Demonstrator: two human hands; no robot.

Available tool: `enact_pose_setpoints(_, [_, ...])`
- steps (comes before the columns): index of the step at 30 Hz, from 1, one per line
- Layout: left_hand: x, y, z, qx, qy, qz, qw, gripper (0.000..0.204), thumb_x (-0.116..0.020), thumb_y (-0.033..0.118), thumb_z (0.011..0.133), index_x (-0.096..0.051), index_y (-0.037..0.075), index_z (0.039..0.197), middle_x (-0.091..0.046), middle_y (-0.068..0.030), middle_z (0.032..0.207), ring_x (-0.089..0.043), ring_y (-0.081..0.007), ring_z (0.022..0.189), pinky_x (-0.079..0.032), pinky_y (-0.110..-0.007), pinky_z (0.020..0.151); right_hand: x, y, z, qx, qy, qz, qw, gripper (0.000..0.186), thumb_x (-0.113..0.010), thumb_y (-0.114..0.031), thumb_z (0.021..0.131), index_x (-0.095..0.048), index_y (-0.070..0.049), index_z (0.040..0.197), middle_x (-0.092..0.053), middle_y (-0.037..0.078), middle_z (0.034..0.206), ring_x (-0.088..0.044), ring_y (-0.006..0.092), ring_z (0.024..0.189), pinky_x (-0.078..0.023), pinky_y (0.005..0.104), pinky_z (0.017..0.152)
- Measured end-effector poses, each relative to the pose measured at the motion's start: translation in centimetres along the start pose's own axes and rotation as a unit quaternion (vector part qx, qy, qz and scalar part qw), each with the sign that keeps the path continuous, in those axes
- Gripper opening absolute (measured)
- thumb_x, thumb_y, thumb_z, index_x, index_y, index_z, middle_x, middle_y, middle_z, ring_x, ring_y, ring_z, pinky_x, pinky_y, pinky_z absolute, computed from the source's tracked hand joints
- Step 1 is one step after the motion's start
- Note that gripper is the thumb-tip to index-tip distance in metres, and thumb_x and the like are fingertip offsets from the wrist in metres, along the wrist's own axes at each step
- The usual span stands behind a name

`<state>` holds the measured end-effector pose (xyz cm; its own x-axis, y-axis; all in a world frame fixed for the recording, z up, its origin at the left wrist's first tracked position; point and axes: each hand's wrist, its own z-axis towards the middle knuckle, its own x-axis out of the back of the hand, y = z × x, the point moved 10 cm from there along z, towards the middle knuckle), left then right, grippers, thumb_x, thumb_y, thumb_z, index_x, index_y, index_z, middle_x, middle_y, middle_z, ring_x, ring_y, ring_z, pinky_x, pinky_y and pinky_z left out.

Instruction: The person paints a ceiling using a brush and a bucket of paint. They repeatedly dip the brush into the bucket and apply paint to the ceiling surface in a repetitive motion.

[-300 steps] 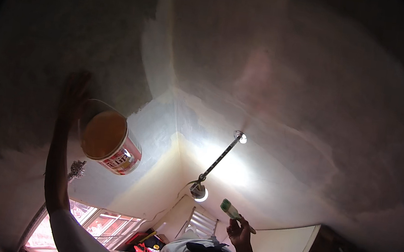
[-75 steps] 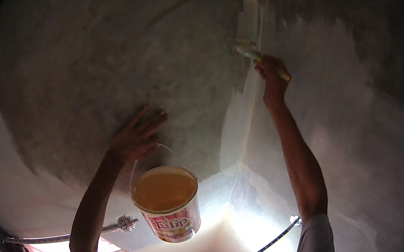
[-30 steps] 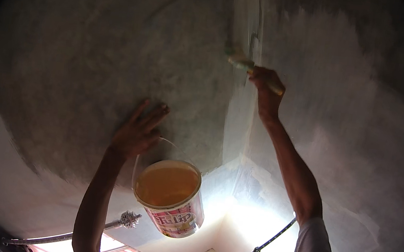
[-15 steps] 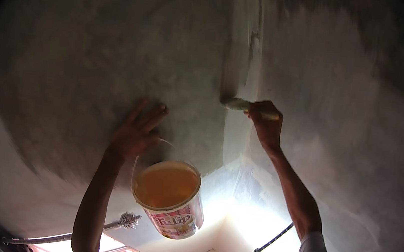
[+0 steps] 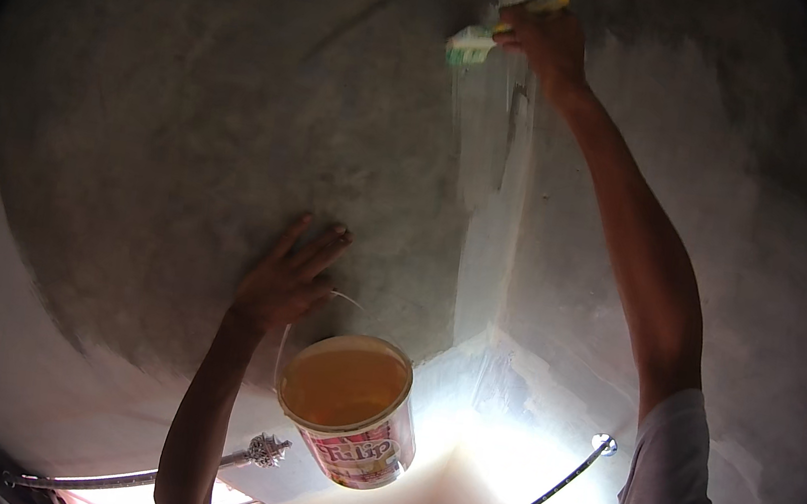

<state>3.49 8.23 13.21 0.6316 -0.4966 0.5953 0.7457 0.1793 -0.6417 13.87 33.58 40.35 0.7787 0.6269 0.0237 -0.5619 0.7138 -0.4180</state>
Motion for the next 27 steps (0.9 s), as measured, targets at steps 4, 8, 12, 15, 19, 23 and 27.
enact_pose_setpoints(4, [-0.1, 0.1, 0.0, -0.006, 0.015, 0.009, 1.0, 0.022, -0.068, 0.032, 0.076, -0.058, 0.014, 0.069, -0.04, -0.007, 0.144, -0.03, -0.0214, 0.139, -0.017, -0.051, 0.117, 0.6, 0.0, 3.5, -0.019, 0.027, 0.02, 0.999, 0.031, -0.068, -0.015, 0.08, -0.063, 0.009, 0.098, -0.066, 0.016, 0.092, -0.069, 0.0227, 0.081, -0.058, 0.0277, 0.072])
enact_pose_setpoints(8, [-0.1, 0.1, 0.2, -0.007, 0.008, 0.005, 1.0, 0.021, -0.068, 0.032, 0.077, -0.058, 0.014, 0.07, -0.039, -0.0071, 0.145, -0.029, -0.0213, 0.139, -0.017, -0.051, 0.117, 1.8, -0.7, 4.3, 0.057, 0.041, 0.092, 0.993, 0.024, -0.067, -0.012, 0.081, -0.064, 0.007, 0.097, -0.067, 0.013, 0.093, -0.069, 0.0218, 0.083, -0.057, 0.0279, 0.073])
enact_pose_setpoints(12, [-0.5, 0.0, -0.1, -0.008, 0.013, -0.002, 1.0, 0.02, -0.067, 0.031, 0.078, -0.059, 0.014, 0.071, -0.039, -0.008, 0.145, -0.029, -0.0214, 0.139, -0.017, -0.051, 0.117, 1.2, 0.6, -1.8, 0.147, 0.084, 0.127, 0.977, 0.018, -0.066, -0.009, 0.083, -0.066, 0.002, 0.097, -0.067, 0.009, 0.093, -0.067, 0.0176, 0.083, -0.054, 0.0271, 0.074])
enact_pose_setpoints(15, [-0.2, 0.0, -0.1, -0.006, 0.005, 0.002, 1.0, 0.019, -0.067, 0.031, 0.078, -0.06, 0.013, 0.072, -0.039, -0.0088, 0.145, -0.03, -0.0219, 0.139, -0.017, -0.052, 0.117, -0.2, 2.9, -8.0, 0.1, 0.129, 0.082, 0.983, 0.017, -0.064, -0.004, 0.083, -0.067, -0.002, 0.099, -0.068, 0.004, 0.09, -0.061, 0.0107, 0.084, -0.049, 0.0248, 0.077])
enact_pose_setpoints(19, [-0.2, 0.0, -0.2, -0.002, 0.008, 0.0, 1.0, 0.019, -0.068, 0.03, 0.076, -0.06, 0.013, 0.071, -0.039, -0.0093, 0.145, -0.031, -0.0225, 0.138, -0.018, -0.052, 0.116, -0.3, 5.2, -13.9, 0.049, 0.131, 0.067, 0.988, 0.016, -0.067, -0.006, 0.082, -0.068, -0.003, 0.098, -0.066, 0.002, 0.09, -0.059, 0.0081, 0.081, -0.049, 0.0248, 0.072])
enact_pose_setpoints(23, [-0.3, -0.2, 0.0, -0.001, 0.025, -0.042, 0.999, 0.017, -0.072, 0.025, 0.071, -0.063, 0.011, 0.072, -0.038, -0.0116, 0.145, -0.031, -0.0243, 0.138, -0.018, -0.054, 0.116, -0.1, 6.3, -18.3, 0.012, 0.115, 0.042, 0.992, 0.016, -0.066, -0.005, 0.083, -0.067, -0.002, 0.099, -0.066, 0.002, 0.087, -0.059, 0.0079, 0.079, -0.048, 0.0239, 0.07])
enact_pose_setpoints(27, [-0.3, -0.1, 0.1, 0.002, 0.005, -0.026, 1.0, 0.017, -0.072, 0.026, 0.072, -0.063, 0.012, 0.072, -0.038, -0.011, 0.145, -0.03, -0.0237, 0.139, -0.017, -0.053, 0.116, -0.1, 7.5, -21.8, -0.018, 0.1, 0.036, 0.994, 0.016, -0.066, -0.003, 0.082, -0.066, -0.001, 0.098, -0.066, 0.003, 0.087, -0.059, 0.0076, 0.077, -0.048, 0.023, 0.068])
